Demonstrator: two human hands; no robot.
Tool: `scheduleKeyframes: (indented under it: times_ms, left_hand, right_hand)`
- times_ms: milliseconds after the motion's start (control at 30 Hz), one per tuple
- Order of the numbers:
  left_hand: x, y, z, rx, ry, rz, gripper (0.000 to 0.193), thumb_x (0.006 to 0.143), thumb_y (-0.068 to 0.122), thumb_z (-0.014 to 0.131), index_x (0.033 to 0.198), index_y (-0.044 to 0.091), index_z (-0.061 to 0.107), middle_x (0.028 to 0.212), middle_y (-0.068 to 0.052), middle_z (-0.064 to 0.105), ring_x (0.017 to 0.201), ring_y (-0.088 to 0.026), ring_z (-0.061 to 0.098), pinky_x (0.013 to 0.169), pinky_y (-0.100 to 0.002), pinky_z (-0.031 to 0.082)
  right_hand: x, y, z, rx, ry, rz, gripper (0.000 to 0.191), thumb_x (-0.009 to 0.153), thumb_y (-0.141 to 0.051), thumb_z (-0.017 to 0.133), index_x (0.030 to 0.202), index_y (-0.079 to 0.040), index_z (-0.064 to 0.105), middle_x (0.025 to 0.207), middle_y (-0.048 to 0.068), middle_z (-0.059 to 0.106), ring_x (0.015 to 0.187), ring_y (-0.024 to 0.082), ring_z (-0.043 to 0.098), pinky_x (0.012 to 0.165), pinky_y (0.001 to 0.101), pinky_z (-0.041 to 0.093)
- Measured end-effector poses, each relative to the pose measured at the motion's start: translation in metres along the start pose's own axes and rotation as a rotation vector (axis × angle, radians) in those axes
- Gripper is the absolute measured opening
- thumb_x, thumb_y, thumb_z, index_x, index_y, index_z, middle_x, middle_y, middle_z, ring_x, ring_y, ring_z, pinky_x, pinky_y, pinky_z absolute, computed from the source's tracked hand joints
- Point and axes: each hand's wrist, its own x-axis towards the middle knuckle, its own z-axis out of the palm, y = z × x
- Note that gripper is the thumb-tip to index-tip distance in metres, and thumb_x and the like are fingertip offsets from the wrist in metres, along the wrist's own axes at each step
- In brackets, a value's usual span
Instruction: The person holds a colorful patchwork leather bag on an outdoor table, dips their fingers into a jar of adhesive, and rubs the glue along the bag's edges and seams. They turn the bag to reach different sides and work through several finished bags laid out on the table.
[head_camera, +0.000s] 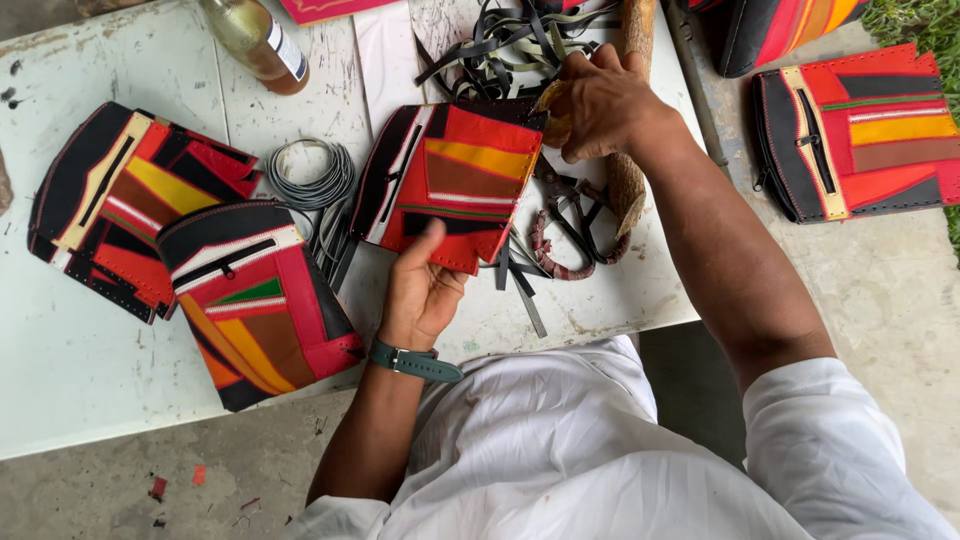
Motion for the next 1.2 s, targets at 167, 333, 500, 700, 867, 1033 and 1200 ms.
scheduleKeyframes:
  times_ms: [167,333,500,700,867,1033,1200]
  left_hand:
    - [0.006,-0.005,-0.003,0.128,-0.027,0.127,0.044,0.093,-0.004,0.056,0.135,0.008,0.055,0.121,-0.009,0.070,0.108,-0.025,0.070,0.094,-0.044,0.063]
    - [0.002,0.002,-0.020,-0.119,-0.018,0.001,0.021,0.099,-0.001,0.056,0.119,-0.006,0.058,0.114,-0.018,0.070,0.106,-0.030,0.072,0.094,-0.044,0.063]
    - [-0.001,-0.005,-0.017,-0.130,-0.057,-0.070,0.014,0.100,0.003,0.059,0.112,-0.005,0.061,0.107,-0.019,0.071,0.098,-0.031,0.073,0.089,-0.042,0.063]
    - [-0.015,-0.010,0.000,-0.066,-0.041,-0.046,0.020,0.097,0.003,0.059,0.116,-0.004,0.061,0.108,-0.017,0.072,0.098,-0.028,0.074,0.090,-0.041,0.063]
    - [-0.008,-0.009,-0.003,-0.094,-0.090,0.008,0.017,0.100,0.001,0.060,0.117,-0.004,0.062,0.110,-0.016,0.072,0.102,-0.026,0.072,0.092,-0.038,0.062]
    - [-0.005,-0.010,-0.005,-0.127,-0.108,-0.001,0.015,0.102,0.000,0.060,0.115,-0.004,0.062,0.111,-0.016,0.071,0.104,-0.027,0.072,0.094,-0.039,0.062]
    - [-0.004,-0.009,0.008,-0.101,-0.096,0.022,0.017,0.099,0.002,0.060,0.114,-0.006,0.062,0.111,-0.017,0.071,0.104,-0.028,0.072,0.096,-0.041,0.061]
  right_hand:
    - [-0.028,0.023,-0.007,0.103,0.248,-0.120,0.056,0.057,-0.024,0.085,0.112,-0.030,0.081,0.134,0.001,0.057,0.130,0.032,0.040,0.103,0.0491,0.030]
    - [-0.114,0.026,0.000,0.234,0.482,-0.212,0.050,0.070,-0.016,0.089,0.119,-0.022,0.080,0.141,0.010,0.055,0.136,0.034,0.043,0.115,0.0485,0.032]
    - [-0.176,-0.022,0.003,0.894,0.521,-0.564,0.062,0.071,-0.008,0.087,0.131,-0.012,0.070,0.138,0.010,0.050,0.134,0.025,0.049,0.117,0.0372,0.041]
    - [-0.170,-0.046,-0.002,0.915,0.639,-0.500,0.074,0.074,-0.009,0.083,0.145,-0.010,0.061,0.137,0.012,0.047,0.129,0.027,0.050,0.110,0.0367,0.044]
    - [-0.180,-0.066,-0.001,0.612,0.640,-0.592,0.072,0.071,-0.010,0.082,0.140,-0.015,0.064,0.124,0.009,0.056,0.120,0.031,0.052,0.107,0.0433,0.037]
    - [-0.191,-0.081,0.005,0.321,0.787,-0.392,0.065,0.080,-0.012,0.080,0.142,-0.019,0.066,0.126,0.010,0.059,0.117,0.032,0.051,0.098,0.0477,0.034]
    - [-0.194,-0.091,0.003,0.328,0.854,-0.416,0.063,0.083,-0.013,0.080,0.142,-0.024,0.062,0.128,0.008,0.057,0.119,0.031,0.052,0.099,0.0485,0.035]
